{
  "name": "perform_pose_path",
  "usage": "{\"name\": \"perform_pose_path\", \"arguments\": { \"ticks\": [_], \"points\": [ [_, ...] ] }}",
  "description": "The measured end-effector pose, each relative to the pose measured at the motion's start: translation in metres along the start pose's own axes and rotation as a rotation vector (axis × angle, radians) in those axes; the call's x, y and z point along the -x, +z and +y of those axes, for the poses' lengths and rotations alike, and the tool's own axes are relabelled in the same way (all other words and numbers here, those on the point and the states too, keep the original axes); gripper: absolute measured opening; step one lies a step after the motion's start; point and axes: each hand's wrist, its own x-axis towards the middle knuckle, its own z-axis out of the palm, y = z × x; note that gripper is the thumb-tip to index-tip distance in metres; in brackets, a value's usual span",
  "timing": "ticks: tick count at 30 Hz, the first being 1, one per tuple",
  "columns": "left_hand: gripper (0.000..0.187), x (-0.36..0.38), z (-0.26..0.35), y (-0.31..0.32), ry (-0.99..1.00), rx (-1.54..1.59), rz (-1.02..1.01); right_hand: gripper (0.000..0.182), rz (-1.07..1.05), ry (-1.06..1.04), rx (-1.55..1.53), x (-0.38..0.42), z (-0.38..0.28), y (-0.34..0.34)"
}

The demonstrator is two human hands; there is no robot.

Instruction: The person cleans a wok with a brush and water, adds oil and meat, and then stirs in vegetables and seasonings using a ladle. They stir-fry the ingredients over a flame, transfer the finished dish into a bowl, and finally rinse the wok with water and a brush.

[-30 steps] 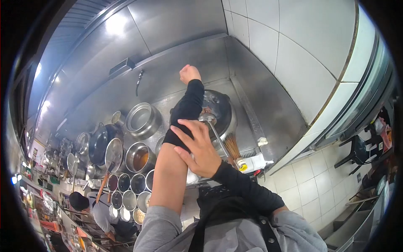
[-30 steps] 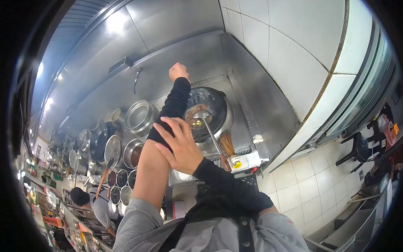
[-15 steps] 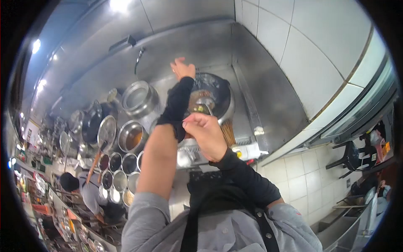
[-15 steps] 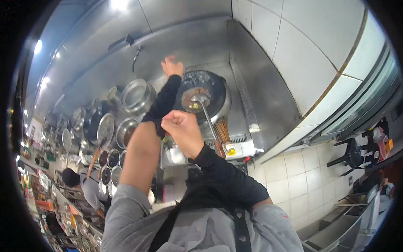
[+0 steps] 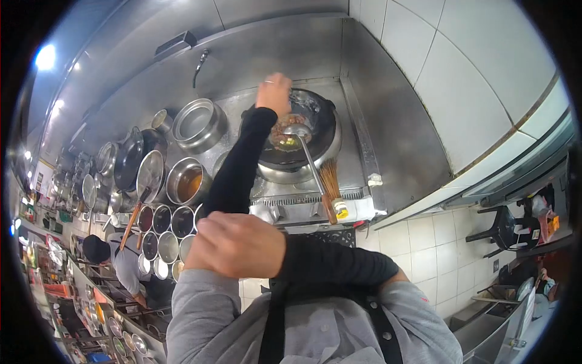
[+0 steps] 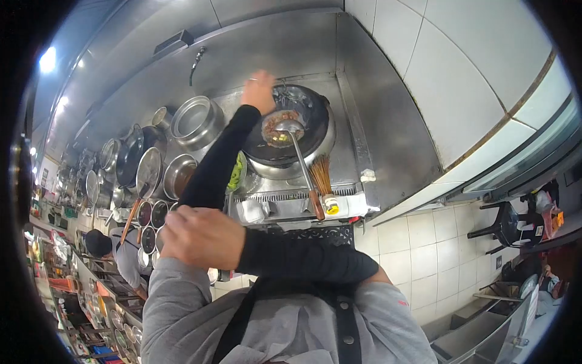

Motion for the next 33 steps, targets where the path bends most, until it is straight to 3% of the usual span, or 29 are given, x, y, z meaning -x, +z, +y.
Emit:
{"name": "perform_pose_path", "arguments": {
  "ticks": [3,4,6,8,10,12,15,17,19,20,24,26,27,30,33],
  "points": [
    [0.02,-0.028,-0.063,0.063,-0.893,0.594,0.13,0.017,0.205,0.255,0.067,0.038,0.04,0.012],
    [0.019,-0.028,-0.087,0.078,-1.039,0.686,0.175,0.016,0.165,0.356,0.087,0.053,0.059,0.019],
    [0.018,-0.007,-0.11,0.081,-1.168,0.736,0.258,0.016,0.027,0.545,-0.243,0.089,0.067,0.019],
    [0.018,0.025,-0.105,0.073,-0.973,0.675,0.333,0.015,0.111,0.513,-0.166,0.131,0.068,0.026],
    [0.019,0.08,-0.075,0.059,-0.533,0.592,0.381,0.017,-0.004,0.548,0.041,0.174,0.087,0.009],
    [0.017,0.151,-0.024,0.043,-0.355,0.81,0.214,0.022,-0.062,0.884,0.169,0.241,0.118,0.013],
    [0.023,0.266,0.05,0.051,-0.195,0.941,-0.144,0.055,-0.203,1.123,0.309,0.292,0.149,0.026],
    [0.029,0.287,0.087,0.035,-0.173,0.937,-0.225,0.058,-0.084,1.213,0.111,0.316,0.181,0.056],
    [0.028,0.275,0.1,0.026,-0.313,0.945,-0.148,0.058,-0.149,1.277,0.125,0.336,0.218,0.085],
    [0.029,0.27,0.103,0.027,-0.387,0.943,-0.107,0.047,-0.238,1.284,0.25,0.329,0.223,0.089],
    [0.024,0.242,0.079,0.053,-0.386,0.753,0.053,0.019,-0.177,1.405,-0.003,0.272,0.218,0.051],
    [0.02,0.23,0.07,0.073,-0.309,0.666,0.115,0.016,-0.115,1.156,0.181,0.278,0.234,0.059],
    [0.018,0.224,0.069,0.08,-0.291,0.668,0.038,0.014,-0.076,1.026,0.273,0.283,0.249,0.065],
    [0.019,0.203,0.066,0.112,-0.214,0.649,-0.261,0.014,-0.034,1.215,0.155,0.286,0.296,0.088],
    [0.026,0.192,0.072,0.122,-0.233,0.562,-0.484,0.016,-0.064,1.409,-0.171,0.245,0.301,0.073]
  ]
}}
